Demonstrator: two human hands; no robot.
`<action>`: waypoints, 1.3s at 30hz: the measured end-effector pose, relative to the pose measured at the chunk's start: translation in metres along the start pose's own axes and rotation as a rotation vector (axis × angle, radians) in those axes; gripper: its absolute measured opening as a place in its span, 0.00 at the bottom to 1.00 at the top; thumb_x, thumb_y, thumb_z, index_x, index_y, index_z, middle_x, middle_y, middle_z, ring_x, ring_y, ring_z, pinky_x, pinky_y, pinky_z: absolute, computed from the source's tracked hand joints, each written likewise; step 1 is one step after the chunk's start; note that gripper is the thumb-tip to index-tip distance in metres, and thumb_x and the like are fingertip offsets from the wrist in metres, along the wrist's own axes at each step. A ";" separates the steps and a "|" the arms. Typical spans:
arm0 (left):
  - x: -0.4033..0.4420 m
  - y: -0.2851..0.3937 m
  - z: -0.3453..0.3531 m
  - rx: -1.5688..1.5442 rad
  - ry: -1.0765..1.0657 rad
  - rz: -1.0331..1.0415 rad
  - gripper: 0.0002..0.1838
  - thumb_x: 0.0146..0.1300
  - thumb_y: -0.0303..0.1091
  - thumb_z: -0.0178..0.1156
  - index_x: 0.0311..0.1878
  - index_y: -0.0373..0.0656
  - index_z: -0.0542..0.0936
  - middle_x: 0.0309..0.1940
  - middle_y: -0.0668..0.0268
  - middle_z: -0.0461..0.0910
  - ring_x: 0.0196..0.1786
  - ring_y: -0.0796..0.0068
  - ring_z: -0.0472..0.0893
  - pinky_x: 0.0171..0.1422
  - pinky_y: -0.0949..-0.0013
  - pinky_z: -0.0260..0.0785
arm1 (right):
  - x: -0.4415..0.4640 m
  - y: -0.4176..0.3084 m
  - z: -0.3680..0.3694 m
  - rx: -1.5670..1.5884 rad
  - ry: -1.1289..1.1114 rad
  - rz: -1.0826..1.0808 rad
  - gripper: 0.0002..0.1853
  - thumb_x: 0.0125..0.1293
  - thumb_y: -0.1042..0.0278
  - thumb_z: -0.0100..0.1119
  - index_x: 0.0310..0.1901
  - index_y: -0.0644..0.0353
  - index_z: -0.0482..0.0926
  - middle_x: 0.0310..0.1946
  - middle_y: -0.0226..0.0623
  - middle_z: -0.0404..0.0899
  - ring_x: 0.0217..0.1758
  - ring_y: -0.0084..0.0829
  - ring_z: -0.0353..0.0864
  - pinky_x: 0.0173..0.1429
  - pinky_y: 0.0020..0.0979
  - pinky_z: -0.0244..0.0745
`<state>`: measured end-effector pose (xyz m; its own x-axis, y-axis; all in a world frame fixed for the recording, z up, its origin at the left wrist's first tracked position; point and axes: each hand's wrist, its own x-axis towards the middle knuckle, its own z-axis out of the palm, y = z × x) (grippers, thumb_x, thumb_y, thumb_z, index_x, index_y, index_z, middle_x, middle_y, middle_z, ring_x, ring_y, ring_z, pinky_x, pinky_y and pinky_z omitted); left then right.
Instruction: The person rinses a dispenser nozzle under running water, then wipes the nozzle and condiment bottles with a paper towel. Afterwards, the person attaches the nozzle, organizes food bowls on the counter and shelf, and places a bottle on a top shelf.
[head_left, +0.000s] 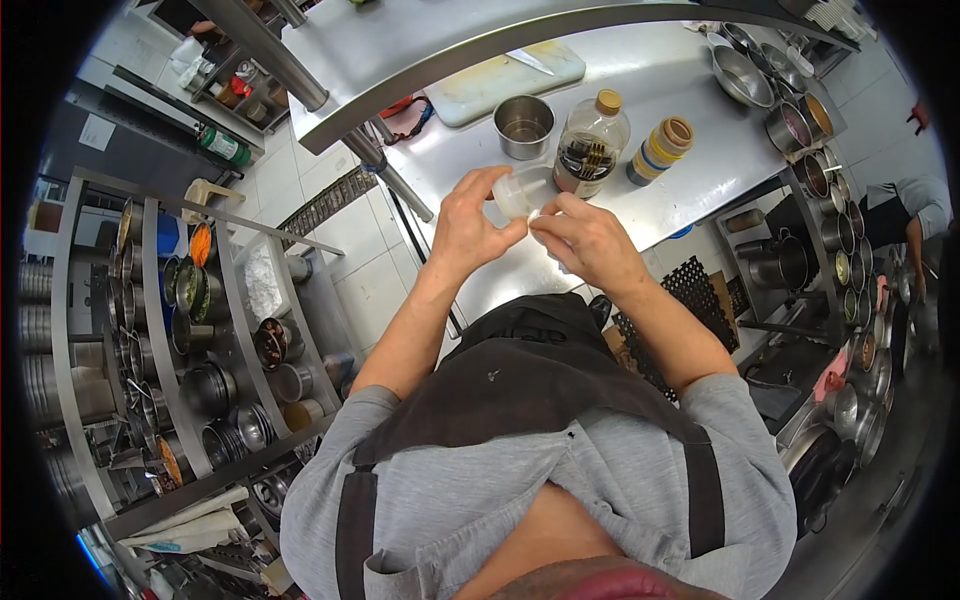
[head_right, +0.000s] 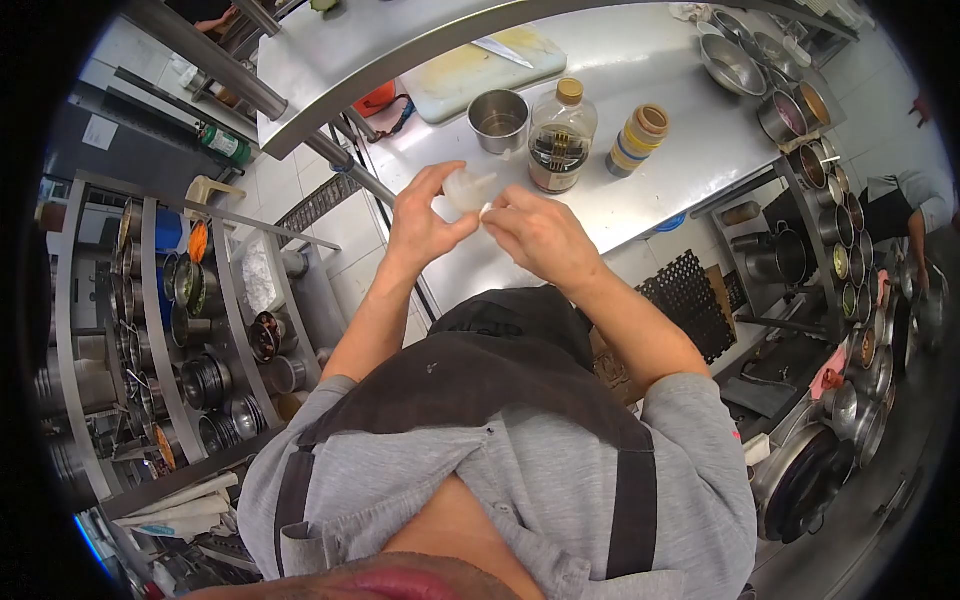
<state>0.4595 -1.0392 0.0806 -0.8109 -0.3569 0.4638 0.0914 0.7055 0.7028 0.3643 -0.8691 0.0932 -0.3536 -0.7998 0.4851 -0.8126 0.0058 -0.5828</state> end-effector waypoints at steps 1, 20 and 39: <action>0.001 0.000 -0.003 0.000 0.003 -0.004 0.29 0.41 0.31 0.70 0.51 0.34 0.78 0.45 0.53 0.81 0.46 0.55 0.82 0.52 0.62 0.75 | -0.002 0.002 -0.002 0.002 -0.005 -0.001 0.05 0.59 0.72 0.65 0.37 0.60 0.83 0.34 0.38 0.78 0.34 0.41 0.81 0.38 0.38 0.76; -0.003 -0.002 0.003 -0.401 -0.105 -0.061 0.32 0.45 0.27 0.69 0.58 0.35 0.75 0.53 0.57 0.78 0.54 0.66 0.80 0.58 0.66 0.72 | -0.006 -0.010 -0.010 0.055 0.173 0.065 0.11 0.58 0.78 0.62 0.45 0.62 0.82 0.39 0.40 0.80 0.38 0.43 0.82 0.41 0.37 0.77; -0.003 0.007 0.014 0.158 0.078 0.235 0.29 0.42 0.27 0.66 0.54 0.38 0.78 0.49 0.51 0.78 0.52 0.51 0.79 0.57 0.58 0.73 | -0.002 -0.006 0.014 0.068 0.376 0.263 0.08 0.58 0.72 0.64 0.39 0.63 0.80 0.32 0.46 0.84 0.33 0.46 0.84 0.38 0.38 0.77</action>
<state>0.4544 -1.0245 0.0771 -0.7305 -0.2142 0.6484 0.1756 0.8586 0.4815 0.3767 -0.8757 0.0864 -0.6971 -0.5032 0.5107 -0.6452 0.1296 -0.7530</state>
